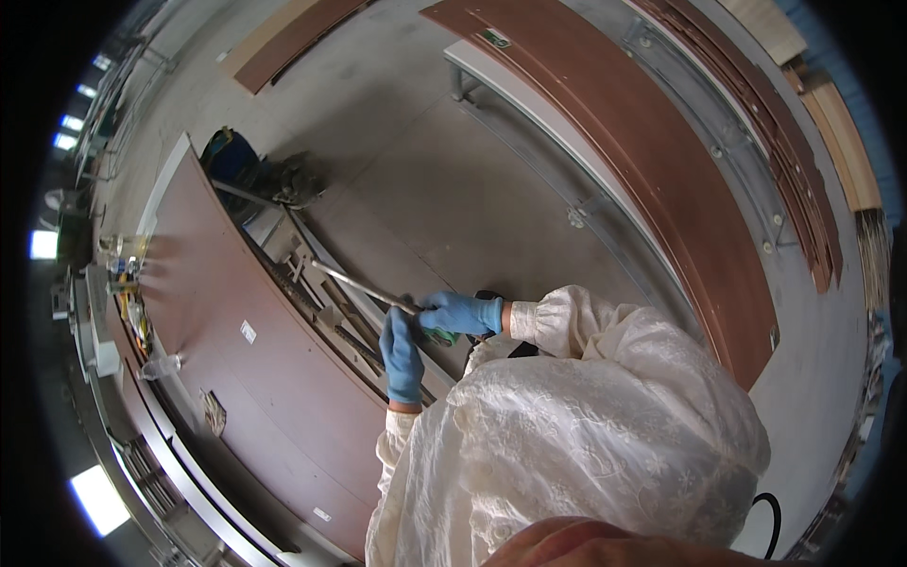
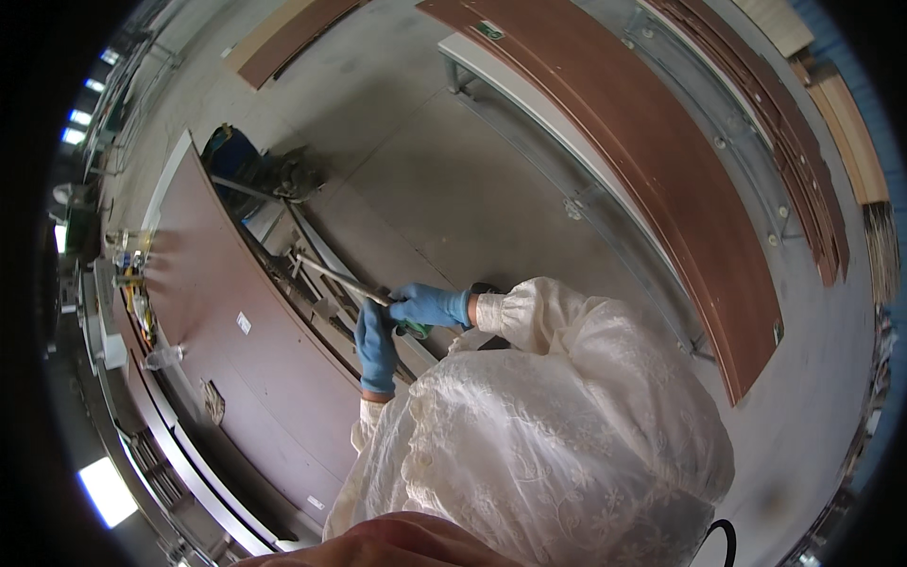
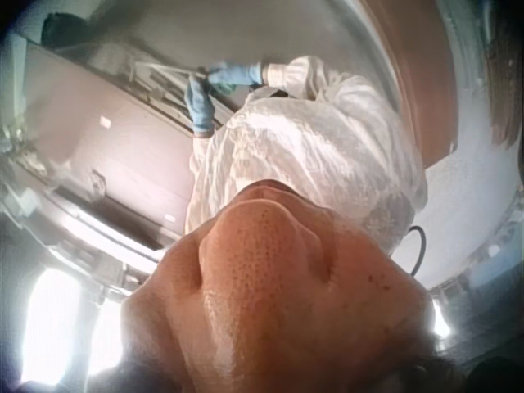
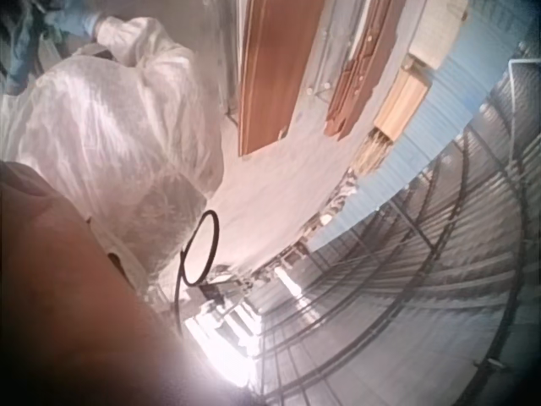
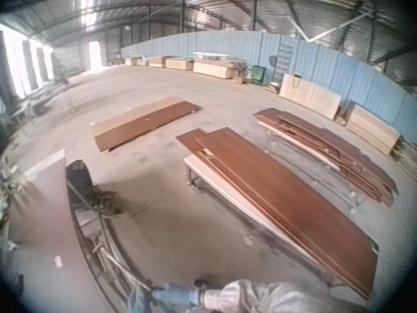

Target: The person lifts and places large curved wooden panels onto a growing stack in a workshop. They handle the panels by hand, aligning them carefully and occasionally using a long stick to adjust positioning. The panels are stacked in a neat pile on the floor.

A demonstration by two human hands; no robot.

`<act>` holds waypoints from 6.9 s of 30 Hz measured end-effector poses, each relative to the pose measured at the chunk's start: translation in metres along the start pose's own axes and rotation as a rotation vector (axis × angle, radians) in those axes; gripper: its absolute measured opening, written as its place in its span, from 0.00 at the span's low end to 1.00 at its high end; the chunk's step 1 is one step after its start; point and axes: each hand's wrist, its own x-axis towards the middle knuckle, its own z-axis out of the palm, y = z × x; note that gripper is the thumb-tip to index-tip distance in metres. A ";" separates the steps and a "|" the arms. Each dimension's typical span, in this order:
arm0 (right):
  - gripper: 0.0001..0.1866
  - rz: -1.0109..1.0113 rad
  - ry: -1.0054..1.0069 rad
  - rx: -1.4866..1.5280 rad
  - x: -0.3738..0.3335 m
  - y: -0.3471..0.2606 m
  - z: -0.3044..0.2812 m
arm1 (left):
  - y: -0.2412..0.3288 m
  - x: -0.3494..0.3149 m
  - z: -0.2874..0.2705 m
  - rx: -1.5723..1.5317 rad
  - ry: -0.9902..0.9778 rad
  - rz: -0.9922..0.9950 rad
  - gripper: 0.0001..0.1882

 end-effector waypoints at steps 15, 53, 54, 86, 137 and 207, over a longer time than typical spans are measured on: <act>0.19 0.090 0.072 0.005 -0.066 0.004 -0.047 | -0.029 0.046 0.058 -0.254 -0.083 0.075 0.20; 0.17 -0.141 1.343 0.058 -0.189 0.054 -0.208 | -0.082 0.108 0.327 -0.237 -0.646 -0.493 0.29; 0.16 -0.143 1.443 -0.017 -0.188 0.056 -0.206 | -0.089 0.107 0.328 -0.335 -0.818 -0.476 0.28; 0.14 -0.323 1.551 0.475 -0.186 0.077 -0.243 | -0.017 0.105 0.292 0.518 -1.090 -0.458 0.23; 0.30 -0.376 2.591 1.135 -0.759 0.428 -0.311 | -0.325 -0.098 0.859 1.011 -2.227 0.278 0.17; 0.42 -0.188 1.984 1.931 -0.960 0.829 -0.354 | -0.624 -0.080 0.837 0.167 0.265 -0.544 0.18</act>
